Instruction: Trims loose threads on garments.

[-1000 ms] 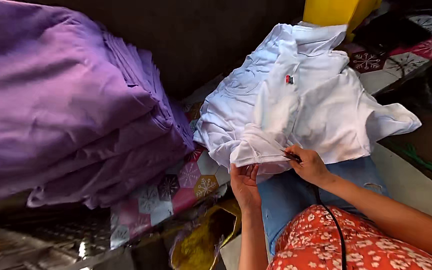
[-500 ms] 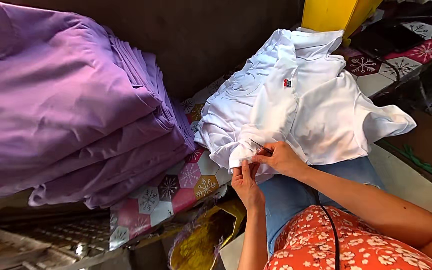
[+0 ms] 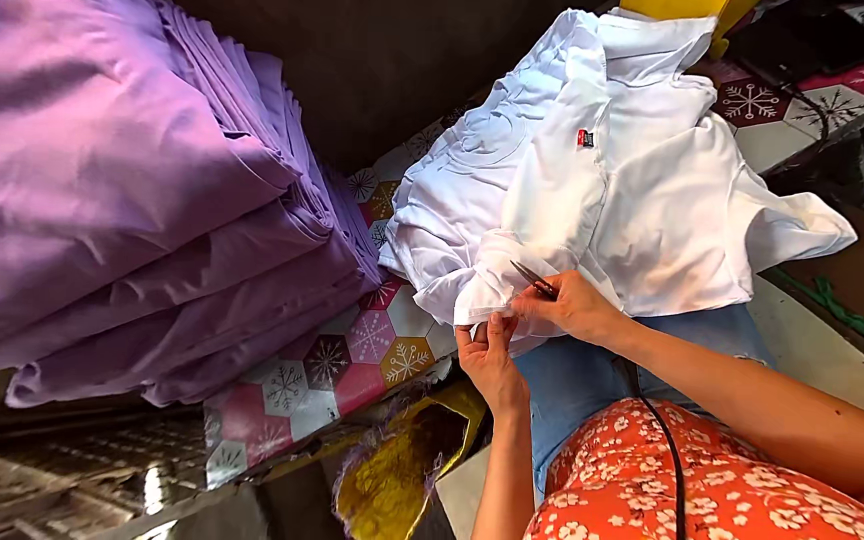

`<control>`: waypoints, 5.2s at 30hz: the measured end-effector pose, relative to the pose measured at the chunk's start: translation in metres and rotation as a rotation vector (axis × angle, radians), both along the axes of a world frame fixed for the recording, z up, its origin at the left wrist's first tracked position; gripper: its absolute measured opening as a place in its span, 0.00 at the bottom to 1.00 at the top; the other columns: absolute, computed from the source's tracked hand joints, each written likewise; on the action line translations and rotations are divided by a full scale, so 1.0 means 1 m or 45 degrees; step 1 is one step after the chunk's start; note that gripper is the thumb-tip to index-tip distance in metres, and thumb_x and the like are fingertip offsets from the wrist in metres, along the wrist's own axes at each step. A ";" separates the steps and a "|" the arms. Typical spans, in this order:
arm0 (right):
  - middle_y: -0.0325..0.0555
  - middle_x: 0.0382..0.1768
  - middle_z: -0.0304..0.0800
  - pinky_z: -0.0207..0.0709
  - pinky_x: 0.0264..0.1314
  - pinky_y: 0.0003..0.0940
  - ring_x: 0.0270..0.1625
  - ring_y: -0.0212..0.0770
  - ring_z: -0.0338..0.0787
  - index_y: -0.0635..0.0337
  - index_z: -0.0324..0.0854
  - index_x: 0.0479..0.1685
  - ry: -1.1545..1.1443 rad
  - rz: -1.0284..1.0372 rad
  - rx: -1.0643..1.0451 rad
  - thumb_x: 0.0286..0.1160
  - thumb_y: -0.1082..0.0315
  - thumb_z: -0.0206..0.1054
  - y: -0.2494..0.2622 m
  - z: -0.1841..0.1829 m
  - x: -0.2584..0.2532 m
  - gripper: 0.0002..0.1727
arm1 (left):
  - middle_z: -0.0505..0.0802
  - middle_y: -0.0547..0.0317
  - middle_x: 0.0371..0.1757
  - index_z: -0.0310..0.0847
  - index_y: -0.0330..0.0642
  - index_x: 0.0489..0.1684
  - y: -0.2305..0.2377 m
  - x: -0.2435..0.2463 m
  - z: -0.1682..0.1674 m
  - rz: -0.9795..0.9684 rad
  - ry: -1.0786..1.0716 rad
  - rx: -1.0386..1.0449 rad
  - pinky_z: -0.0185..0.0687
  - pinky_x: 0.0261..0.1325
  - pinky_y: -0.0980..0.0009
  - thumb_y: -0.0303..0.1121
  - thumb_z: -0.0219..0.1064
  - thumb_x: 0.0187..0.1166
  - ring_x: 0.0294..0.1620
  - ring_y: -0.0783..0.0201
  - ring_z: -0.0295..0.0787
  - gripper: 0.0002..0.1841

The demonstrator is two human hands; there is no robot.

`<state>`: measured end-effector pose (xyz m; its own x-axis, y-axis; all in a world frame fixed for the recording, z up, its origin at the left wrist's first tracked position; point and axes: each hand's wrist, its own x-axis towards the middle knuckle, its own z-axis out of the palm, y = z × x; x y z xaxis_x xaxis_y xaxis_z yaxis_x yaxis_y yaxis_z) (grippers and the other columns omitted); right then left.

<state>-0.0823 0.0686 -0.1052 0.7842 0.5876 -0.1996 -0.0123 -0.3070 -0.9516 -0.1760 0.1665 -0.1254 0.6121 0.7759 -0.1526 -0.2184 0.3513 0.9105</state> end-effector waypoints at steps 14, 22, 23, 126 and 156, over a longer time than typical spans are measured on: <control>0.45 0.32 0.88 0.78 0.43 0.36 0.36 0.36 0.85 0.64 0.88 0.42 -0.425 0.197 -0.034 0.84 0.64 0.63 0.001 0.008 -0.018 0.13 | 0.90 0.62 0.39 0.67 0.25 0.63 0.002 -0.009 -0.019 0.071 -0.042 0.598 0.89 0.51 0.77 0.13 0.60 0.76 0.40 0.77 0.90 0.17; 0.55 0.29 0.85 0.73 0.13 0.40 0.18 0.49 0.84 0.65 0.87 0.36 -1.496 0.220 -0.105 0.65 0.77 0.67 0.003 0.016 -0.028 0.05 | 0.79 0.48 0.60 0.95 0.38 0.48 0.020 -0.009 -0.010 -0.083 -0.041 1.125 0.76 0.53 0.89 0.22 0.67 0.74 0.49 0.82 0.77 0.11; 0.55 0.29 0.86 0.73 0.14 0.39 0.18 0.49 0.85 0.65 0.86 0.35 -1.545 0.244 -0.111 0.65 0.77 0.67 0.004 0.016 -0.029 0.04 | 0.80 0.51 0.61 0.95 0.38 0.48 0.022 -0.009 -0.009 -0.178 -0.078 1.021 0.77 0.53 0.88 0.21 0.66 0.74 0.48 0.83 0.78 0.12; 0.37 0.20 0.75 0.67 0.33 0.40 0.28 0.36 0.77 0.54 0.84 0.33 -0.549 0.533 -0.385 0.89 0.40 0.51 0.001 0.048 0.052 0.29 | 0.84 0.58 0.18 0.77 0.25 0.44 0.074 0.042 0.007 -0.222 0.104 1.616 0.80 0.26 0.83 0.28 0.55 0.89 0.17 0.77 0.82 0.11; 0.34 0.29 0.85 0.74 0.40 0.22 0.32 0.22 0.80 0.58 0.88 0.39 0.039 0.382 0.045 0.73 0.66 0.76 0.018 0.022 0.044 0.06 | 0.94 0.52 0.29 0.86 0.29 0.42 0.136 -0.099 0.026 0.101 1.260 1.217 0.88 0.34 0.70 0.30 0.66 0.83 0.27 0.68 0.92 0.10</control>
<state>-0.0381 0.0870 -0.0832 0.5685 0.7992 -0.1953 0.0454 -0.2675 -0.9625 -0.2746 0.3024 -0.0999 0.5115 0.8519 0.1128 0.6659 -0.4759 0.5745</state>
